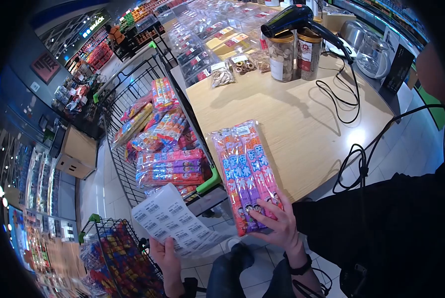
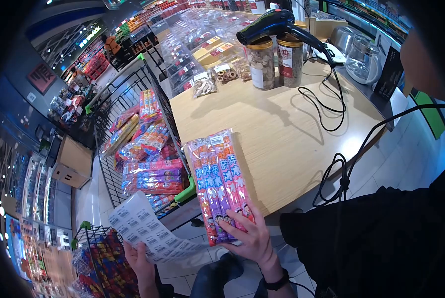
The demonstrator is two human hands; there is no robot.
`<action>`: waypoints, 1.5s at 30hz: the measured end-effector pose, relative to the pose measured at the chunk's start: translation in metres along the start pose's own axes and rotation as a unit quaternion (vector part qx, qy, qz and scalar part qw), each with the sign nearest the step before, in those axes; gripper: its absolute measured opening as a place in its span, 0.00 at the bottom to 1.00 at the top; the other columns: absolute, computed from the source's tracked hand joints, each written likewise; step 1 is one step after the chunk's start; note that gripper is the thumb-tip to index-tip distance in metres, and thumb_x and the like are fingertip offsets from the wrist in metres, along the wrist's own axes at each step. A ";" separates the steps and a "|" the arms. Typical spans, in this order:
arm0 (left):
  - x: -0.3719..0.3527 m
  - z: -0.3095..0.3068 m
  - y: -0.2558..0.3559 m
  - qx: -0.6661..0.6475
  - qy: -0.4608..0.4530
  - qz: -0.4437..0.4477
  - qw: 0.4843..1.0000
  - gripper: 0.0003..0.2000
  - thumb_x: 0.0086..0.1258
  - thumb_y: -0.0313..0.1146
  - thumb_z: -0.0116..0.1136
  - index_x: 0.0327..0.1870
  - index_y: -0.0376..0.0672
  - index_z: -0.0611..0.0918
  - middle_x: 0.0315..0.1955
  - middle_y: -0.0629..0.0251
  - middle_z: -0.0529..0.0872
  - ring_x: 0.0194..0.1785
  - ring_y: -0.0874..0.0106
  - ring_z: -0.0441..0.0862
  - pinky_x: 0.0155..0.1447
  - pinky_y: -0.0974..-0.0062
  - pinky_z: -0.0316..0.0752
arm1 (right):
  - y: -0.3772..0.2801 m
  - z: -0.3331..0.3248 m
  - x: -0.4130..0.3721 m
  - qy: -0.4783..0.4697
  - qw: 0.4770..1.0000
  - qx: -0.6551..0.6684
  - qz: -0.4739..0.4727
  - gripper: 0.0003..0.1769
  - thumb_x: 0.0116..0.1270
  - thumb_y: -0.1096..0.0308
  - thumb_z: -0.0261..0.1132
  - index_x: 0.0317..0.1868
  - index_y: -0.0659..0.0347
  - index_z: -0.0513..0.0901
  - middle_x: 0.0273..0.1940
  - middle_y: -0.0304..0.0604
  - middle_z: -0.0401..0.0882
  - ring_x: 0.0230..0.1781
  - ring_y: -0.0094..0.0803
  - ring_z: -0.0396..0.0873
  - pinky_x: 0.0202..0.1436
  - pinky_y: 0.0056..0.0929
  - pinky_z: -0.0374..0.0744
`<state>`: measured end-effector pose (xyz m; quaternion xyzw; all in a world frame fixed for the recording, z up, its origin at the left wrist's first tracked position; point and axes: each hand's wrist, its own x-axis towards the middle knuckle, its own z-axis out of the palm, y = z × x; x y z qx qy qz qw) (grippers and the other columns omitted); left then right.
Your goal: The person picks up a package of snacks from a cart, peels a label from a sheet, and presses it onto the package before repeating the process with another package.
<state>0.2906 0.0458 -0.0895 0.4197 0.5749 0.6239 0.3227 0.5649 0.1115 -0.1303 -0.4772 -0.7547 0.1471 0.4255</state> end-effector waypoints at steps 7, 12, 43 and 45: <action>-0.001 0.015 0.003 -0.028 -0.001 -0.004 1.000 0.19 0.67 0.20 0.45 0.60 0.31 0.63 0.50 0.55 0.77 0.51 0.71 0.76 0.56 0.75 0.70 | -0.001 -0.003 0.002 -0.012 1.000 0.007 -0.004 0.31 0.37 0.55 0.77 0.47 0.42 0.82 0.55 0.32 0.71 0.60 0.52 0.64 0.62 0.44 0.69; 0.003 0.022 0.011 -0.040 0.007 -0.012 0.999 0.18 0.67 0.20 0.44 0.58 0.29 0.64 0.49 0.54 0.77 0.51 0.72 0.76 0.55 0.75 0.69 | 0.002 -0.011 -0.004 0.007 0.998 0.055 0.003 0.32 0.42 0.52 0.75 0.49 0.52 0.78 0.53 0.44 0.70 0.56 0.49 0.68 0.58 0.42 0.70; 0.011 -0.019 0.027 -0.012 0.036 0.012 0.999 0.20 0.66 0.20 0.45 0.60 0.31 0.63 0.48 0.56 0.77 0.50 0.71 0.76 0.55 0.75 0.70 | -0.013 -0.003 0.076 0.035 0.973 -0.040 0.225 0.28 0.57 0.54 0.64 0.55 0.59 0.72 0.47 0.59 0.73 0.47 0.54 0.72 0.49 0.48 0.71; 0.011 -0.022 0.029 -0.023 0.046 0.003 0.999 0.20 0.65 0.19 0.45 0.59 0.30 0.64 0.49 0.56 0.77 0.51 0.71 0.75 0.56 0.75 0.68 | -0.034 0.001 0.073 0.030 0.983 -0.105 0.150 0.37 0.52 0.49 0.67 0.60 0.56 0.68 0.56 0.62 0.67 0.56 0.56 0.67 0.56 0.52 0.67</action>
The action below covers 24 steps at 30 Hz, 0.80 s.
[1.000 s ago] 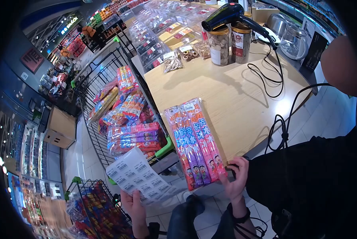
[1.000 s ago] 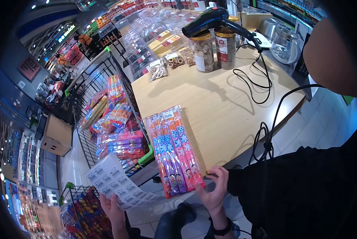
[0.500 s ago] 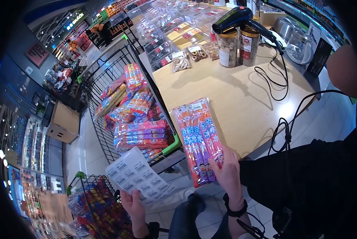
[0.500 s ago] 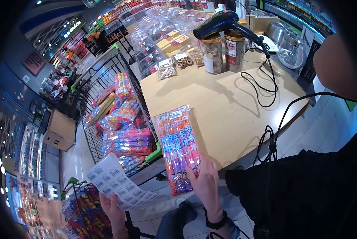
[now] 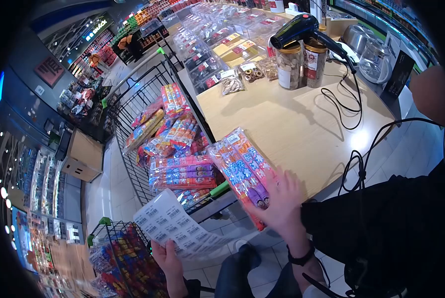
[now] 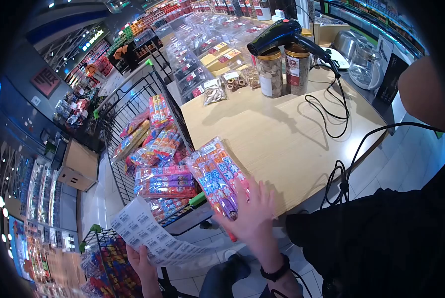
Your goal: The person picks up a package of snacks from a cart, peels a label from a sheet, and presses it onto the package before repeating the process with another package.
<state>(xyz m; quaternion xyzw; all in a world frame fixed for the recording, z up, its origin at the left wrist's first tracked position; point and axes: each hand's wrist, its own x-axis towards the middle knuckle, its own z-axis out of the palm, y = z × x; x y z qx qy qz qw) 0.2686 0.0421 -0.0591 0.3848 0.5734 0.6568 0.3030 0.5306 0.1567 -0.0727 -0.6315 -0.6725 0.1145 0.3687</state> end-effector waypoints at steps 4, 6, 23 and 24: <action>0.006 -0.001 -0.002 0.000 0.005 -0.005 1.000 0.20 0.65 0.19 0.45 0.59 0.29 0.63 0.49 0.55 0.76 0.51 0.71 0.75 0.56 0.75 0.68 | -0.015 0.006 -0.015 -0.197 0.969 -0.140 -0.043 0.55 0.39 0.43 0.72 0.67 0.52 0.59 0.66 0.66 0.47 0.66 0.64 0.47 0.61 0.70 0.48; 0.005 0.000 -0.001 0.006 0.014 -0.006 1.000 0.20 0.66 0.19 0.45 0.59 0.29 0.63 0.49 0.55 0.76 0.51 0.71 0.75 0.56 0.75 0.68 | -0.015 0.007 -0.016 -0.212 0.965 -0.146 -0.049 0.55 0.38 0.44 0.72 0.67 0.51 0.58 0.66 0.68 0.45 0.66 0.66 0.45 0.60 0.72 0.46; 0.001 -0.010 0.010 0.001 0.021 -0.001 1.000 0.17 0.66 0.20 0.45 0.57 0.30 0.66 0.46 0.58 0.78 0.48 0.74 0.76 0.53 0.77 0.70 | 0.037 0.021 0.036 -0.071 0.984 0.008 0.162 0.46 0.53 0.40 0.63 0.58 0.72 0.63 0.50 0.63 0.70 0.45 0.51 0.76 0.46 0.41 0.75; 0.000 -0.010 0.010 0.001 0.018 -0.003 1.000 0.17 0.66 0.20 0.45 0.57 0.30 0.66 0.46 0.58 0.78 0.48 0.74 0.76 0.53 0.77 0.70 | 0.038 0.018 0.044 -0.181 0.968 0.014 0.172 0.43 0.55 0.41 0.62 0.56 0.71 0.64 0.49 0.63 0.71 0.45 0.52 0.76 0.46 0.42 0.75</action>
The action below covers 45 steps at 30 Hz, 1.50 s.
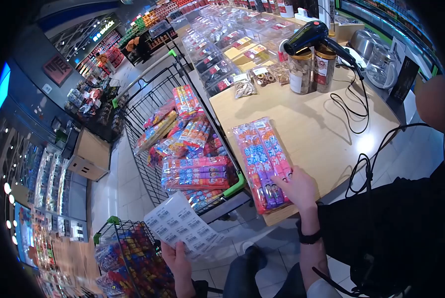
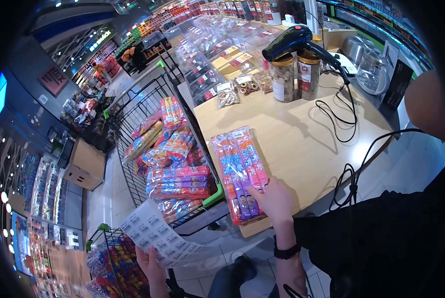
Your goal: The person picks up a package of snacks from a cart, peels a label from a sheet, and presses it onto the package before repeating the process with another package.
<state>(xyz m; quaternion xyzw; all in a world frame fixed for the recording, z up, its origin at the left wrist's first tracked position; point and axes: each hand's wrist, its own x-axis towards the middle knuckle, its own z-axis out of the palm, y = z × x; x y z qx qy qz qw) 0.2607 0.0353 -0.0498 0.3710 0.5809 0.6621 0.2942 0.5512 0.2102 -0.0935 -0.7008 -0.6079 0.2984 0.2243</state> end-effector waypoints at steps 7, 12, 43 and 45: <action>0.001 0.004 0.004 0.017 -0.013 -0.007 1.000 0.18 0.65 0.19 0.44 0.58 0.30 0.65 0.48 0.57 0.77 0.50 0.73 0.76 0.54 0.76 0.70 | 0.001 0.025 -0.010 0.072 0.997 -0.015 -0.026 0.27 0.62 0.47 0.58 0.46 0.65 0.72 0.34 0.59 0.77 0.39 0.54 0.76 0.44 0.43 0.74; 0.004 0.000 0.000 -0.005 0.004 0.005 1.000 0.19 0.65 0.18 0.44 0.58 0.30 0.64 0.49 0.57 0.76 0.51 0.72 0.75 0.55 0.76 0.69 | 0.010 0.040 0.006 -0.003 0.974 0.225 0.022 0.22 0.65 0.53 0.58 0.45 0.66 0.71 0.36 0.51 0.77 0.37 0.39 0.78 0.41 0.35 0.75; 0.007 -0.013 0.001 -0.006 -0.031 -0.032 0.999 0.18 0.66 0.20 0.46 0.58 0.31 0.65 0.49 0.57 0.77 0.50 0.73 0.76 0.54 0.77 0.70 | -0.077 -0.007 0.034 -0.214 0.593 0.775 -0.035 0.17 0.72 0.61 0.48 0.54 0.64 0.70 0.49 0.42 0.76 0.47 0.24 0.77 0.52 0.26 0.77; 0.009 -0.007 0.003 -0.020 -0.022 -0.025 0.999 0.17 0.66 0.21 0.46 0.57 0.31 0.66 0.49 0.57 0.77 0.50 0.73 0.76 0.54 0.77 0.70 | -0.080 -0.007 0.040 -0.212 0.596 0.773 -0.050 0.15 0.72 0.62 0.49 0.51 0.63 0.71 0.47 0.41 0.77 0.46 0.24 0.77 0.50 0.25 0.77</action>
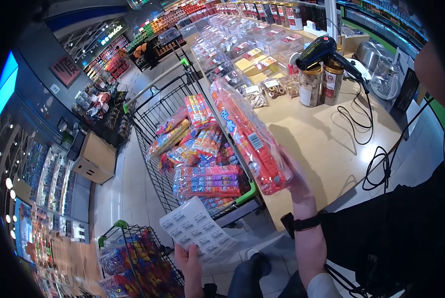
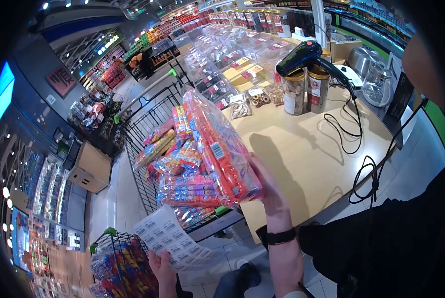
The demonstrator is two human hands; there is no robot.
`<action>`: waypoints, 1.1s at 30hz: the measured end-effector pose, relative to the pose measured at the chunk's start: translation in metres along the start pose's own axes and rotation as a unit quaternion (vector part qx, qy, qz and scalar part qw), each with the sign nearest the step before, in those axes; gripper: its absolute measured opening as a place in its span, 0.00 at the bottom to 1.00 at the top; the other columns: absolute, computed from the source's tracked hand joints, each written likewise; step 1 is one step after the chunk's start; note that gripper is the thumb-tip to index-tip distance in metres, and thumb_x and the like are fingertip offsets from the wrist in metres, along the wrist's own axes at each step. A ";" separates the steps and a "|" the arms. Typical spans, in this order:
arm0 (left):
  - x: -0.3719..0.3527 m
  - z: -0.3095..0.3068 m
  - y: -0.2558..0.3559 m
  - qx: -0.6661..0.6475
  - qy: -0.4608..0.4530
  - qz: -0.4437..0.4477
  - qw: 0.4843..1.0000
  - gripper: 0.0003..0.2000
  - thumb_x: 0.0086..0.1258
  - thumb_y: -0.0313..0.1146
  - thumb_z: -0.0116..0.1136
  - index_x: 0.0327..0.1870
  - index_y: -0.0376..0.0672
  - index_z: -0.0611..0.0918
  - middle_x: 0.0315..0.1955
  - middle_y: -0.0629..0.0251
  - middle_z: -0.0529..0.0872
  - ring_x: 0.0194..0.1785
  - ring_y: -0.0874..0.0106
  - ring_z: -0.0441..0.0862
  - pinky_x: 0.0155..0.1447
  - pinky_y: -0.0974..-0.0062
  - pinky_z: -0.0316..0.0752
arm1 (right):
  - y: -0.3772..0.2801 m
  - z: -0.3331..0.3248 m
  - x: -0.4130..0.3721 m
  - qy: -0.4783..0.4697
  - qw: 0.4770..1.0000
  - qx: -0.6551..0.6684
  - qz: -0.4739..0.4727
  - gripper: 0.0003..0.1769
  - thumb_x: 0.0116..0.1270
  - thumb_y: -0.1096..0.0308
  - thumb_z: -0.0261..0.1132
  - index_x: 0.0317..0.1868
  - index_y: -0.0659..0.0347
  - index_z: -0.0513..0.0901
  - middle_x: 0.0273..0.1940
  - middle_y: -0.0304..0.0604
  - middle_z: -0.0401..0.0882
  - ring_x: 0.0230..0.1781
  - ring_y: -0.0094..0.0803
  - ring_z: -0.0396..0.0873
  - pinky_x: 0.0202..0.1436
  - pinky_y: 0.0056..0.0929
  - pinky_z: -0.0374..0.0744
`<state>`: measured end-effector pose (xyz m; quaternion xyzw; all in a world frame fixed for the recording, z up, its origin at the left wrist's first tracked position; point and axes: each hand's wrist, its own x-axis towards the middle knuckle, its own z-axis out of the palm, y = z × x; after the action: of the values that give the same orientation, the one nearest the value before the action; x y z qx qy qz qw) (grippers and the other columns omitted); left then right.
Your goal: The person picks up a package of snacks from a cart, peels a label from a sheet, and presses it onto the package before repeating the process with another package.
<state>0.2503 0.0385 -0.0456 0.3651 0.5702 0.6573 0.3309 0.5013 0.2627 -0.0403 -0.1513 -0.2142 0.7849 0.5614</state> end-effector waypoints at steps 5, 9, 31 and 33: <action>0.002 -0.006 0.010 0.014 0.000 0.004 1.000 0.17 0.66 0.20 0.46 0.56 0.31 0.66 0.48 0.57 0.77 0.50 0.74 0.76 0.54 0.77 0.70 | 0.001 0.008 0.003 0.025 1.000 -0.006 -0.003 0.12 0.72 0.62 0.49 0.47 0.60 0.72 0.43 0.39 0.76 0.42 0.22 0.77 0.46 0.23 0.77; 0.004 -0.011 0.008 0.016 0.004 0.015 1.000 0.16 0.66 0.20 0.45 0.56 0.30 0.66 0.47 0.57 0.78 0.49 0.73 0.76 0.54 0.77 0.70 | 0.002 0.002 0.005 0.040 0.999 -0.002 -0.009 0.12 0.72 0.62 0.50 0.48 0.60 0.72 0.45 0.39 0.76 0.44 0.23 0.76 0.47 0.24 0.77; 0.002 0.008 0.011 0.013 0.007 -0.002 1.000 0.15 0.66 0.20 0.45 0.54 0.31 0.68 0.45 0.57 0.79 0.47 0.74 0.77 0.52 0.78 0.70 | -0.007 0.027 0.001 0.059 0.995 -0.082 -0.022 0.09 0.70 0.65 0.51 0.42 0.60 0.74 0.35 0.35 0.76 0.33 0.17 0.74 0.37 0.18 0.74; 0.002 0.007 0.011 0.013 0.000 0.001 1.000 0.15 0.66 0.20 0.45 0.54 0.31 0.67 0.45 0.57 0.79 0.47 0.74 0.77 0.53 0.78 0.70 | -0.003 0.020 0.004 0.053 0.995 -0.080 -0.020 0.09 0.71 0.65 0.51 0.42 0.60 0.74 0.35 0.35 0.76 0.34 0.17 0.75 0.38 0.19 0.74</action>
<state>0.2549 0.0420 -0.0338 0.3702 0.5785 0.6501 0.3250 0.4929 0.2642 -0.0219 -0.2322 -0.2492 0.7447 0.5739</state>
